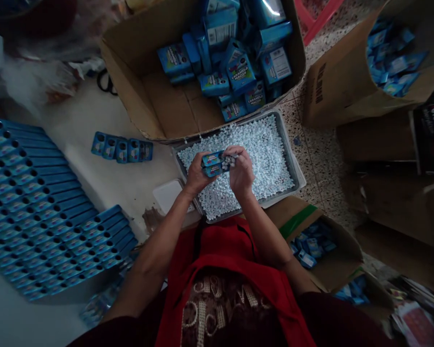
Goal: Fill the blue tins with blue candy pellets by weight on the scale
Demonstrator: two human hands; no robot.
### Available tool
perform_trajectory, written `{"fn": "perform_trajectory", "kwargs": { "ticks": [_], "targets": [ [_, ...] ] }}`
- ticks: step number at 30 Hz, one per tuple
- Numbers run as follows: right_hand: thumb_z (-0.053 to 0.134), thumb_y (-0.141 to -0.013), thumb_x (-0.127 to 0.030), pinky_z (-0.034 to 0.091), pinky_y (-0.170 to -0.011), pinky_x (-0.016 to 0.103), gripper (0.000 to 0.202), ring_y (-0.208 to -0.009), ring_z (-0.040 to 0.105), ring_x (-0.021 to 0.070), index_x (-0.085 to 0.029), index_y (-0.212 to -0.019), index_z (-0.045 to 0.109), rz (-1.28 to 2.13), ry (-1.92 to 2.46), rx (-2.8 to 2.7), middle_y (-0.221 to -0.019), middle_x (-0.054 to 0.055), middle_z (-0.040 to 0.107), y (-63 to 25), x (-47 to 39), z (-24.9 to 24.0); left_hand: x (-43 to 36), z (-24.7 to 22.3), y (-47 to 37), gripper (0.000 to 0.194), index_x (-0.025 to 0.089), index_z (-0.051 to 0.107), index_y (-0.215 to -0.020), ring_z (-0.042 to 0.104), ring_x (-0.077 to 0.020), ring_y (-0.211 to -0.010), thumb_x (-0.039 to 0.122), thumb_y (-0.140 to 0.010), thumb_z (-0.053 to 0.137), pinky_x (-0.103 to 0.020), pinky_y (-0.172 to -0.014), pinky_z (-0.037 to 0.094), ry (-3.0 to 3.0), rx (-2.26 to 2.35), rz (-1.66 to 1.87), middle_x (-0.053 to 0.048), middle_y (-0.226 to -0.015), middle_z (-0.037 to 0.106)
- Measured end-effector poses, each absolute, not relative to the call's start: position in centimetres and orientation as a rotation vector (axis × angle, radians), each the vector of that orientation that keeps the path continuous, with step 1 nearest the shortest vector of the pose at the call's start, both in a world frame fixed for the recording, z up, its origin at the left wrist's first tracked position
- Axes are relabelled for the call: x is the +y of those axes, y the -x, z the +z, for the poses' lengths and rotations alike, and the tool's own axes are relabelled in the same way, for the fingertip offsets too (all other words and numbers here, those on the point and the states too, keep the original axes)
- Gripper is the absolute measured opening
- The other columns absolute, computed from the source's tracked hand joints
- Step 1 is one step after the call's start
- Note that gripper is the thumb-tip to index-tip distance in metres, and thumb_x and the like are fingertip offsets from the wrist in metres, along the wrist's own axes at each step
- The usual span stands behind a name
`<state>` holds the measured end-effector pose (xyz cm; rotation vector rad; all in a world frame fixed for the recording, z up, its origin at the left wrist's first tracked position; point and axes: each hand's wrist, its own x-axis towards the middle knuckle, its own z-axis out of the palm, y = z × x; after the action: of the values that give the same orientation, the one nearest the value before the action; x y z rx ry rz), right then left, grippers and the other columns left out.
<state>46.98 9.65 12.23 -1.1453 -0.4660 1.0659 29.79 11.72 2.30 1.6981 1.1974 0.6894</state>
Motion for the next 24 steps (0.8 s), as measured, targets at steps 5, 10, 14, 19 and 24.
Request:
{"fn": "perform_trajectory", "kwargs": {
  "ticks": [5, 10, 14, 19, 24],
  "targets": [
    [0.072, -0.103, -0.075, 0.054, -0.125, 0.054, 0.048, -0.121, 0.073, 0.0335, -0.032, -0.086, 0.083, 1.059, 1.169, -0.583, -0.112, 0.008, 0.08, -47.0, 8.2, 11.5, 12.3, 3.7, -28.0, 0.076, 0.025, 0.07, -0.139, 0.084, -0.0365, -0.128, 0.025, -0.071, 0.105, -0.05, -0.116, 0.069, -1.735, 1.223, 0.622, -0.01, -0.136, 0.084],
    [0.063, -0.111, -0.066, 0.057, -0.121, 0.054, 0.041, -0.125, 0.074, 0.0319, -0.029, -0.108, 0.082, 0.917, 1.699, -0.621, -0.124, 0.01, 0.081, -51.3, 3.7, 7.6, 12.1, 3.5, -25.2, 0.081, 0.027, 0.07, -0.132, 0.087, -0.0343, -0.115, 0.053, -0.068, 0.112, -0.05, -0.105, 0.073, -1.524, 1.245, 0.669, -0.01, -0.13, 0.087],
    [0.076, -0.099, -0.065, 0.051, -0.126, 0.062, 0.041, -0.129, 0.067, 0.0379, -0.026, -0.113, 0.08, 0.726, 2.034, -0.948, -0.125, 0.015, 0.073, -54.8, 0.9, 4.1, 11.4, 2.3, -25.2, 0.09, 0.026, 0.069, -0.129, 0.089, -0.0368, -0.117, 0.068, -0.063, 0.113, -0.056, -0.108, 0.074, -1.402, 1.153, 0.683, -0.014, -0.134, 0.088],
    [0.055, -0.114, -0.067, 0.051, -0.126, 0.067, 0.053, -0.134, 0.065, 0.0397, -0.022, -0.134, 0.076, 0.528, 2.191, -1.273, -0.135, 0.02, 0.07, -57.8, 0.5, 1.4, 10.0, 1.6, -23.6, 0.096, 0.026, 0.065, -0.135, 0.088, -0.0372, -0.126, 0.067, -0.064, 0.114, -0.056, -0.112, 0.074, -1.389, 1.282, 0.751, -0.017, -0.141, 0.085],
    [0.06, -0.115, -0.072, 0.062, -0.111, 0.069, 0.055, -0.132, 0.069, 0.0434, -0.024, -0.14, 0.071, 0.353, 2.072, -1.375, -0.137, 0.023, 0.069, -59.1, 0.4, 2.6, 7.3, 3.6, -16.4, 0.087, 0.032, 0.054, -0.144, 0.087, -0.0359, -0.122, 0.055, -0.078, 0.106, -0.06, -0.106, 0.076, -1.416, 1.648, 0.864, -0.012, -0.137, 0.081]
  ]
}}
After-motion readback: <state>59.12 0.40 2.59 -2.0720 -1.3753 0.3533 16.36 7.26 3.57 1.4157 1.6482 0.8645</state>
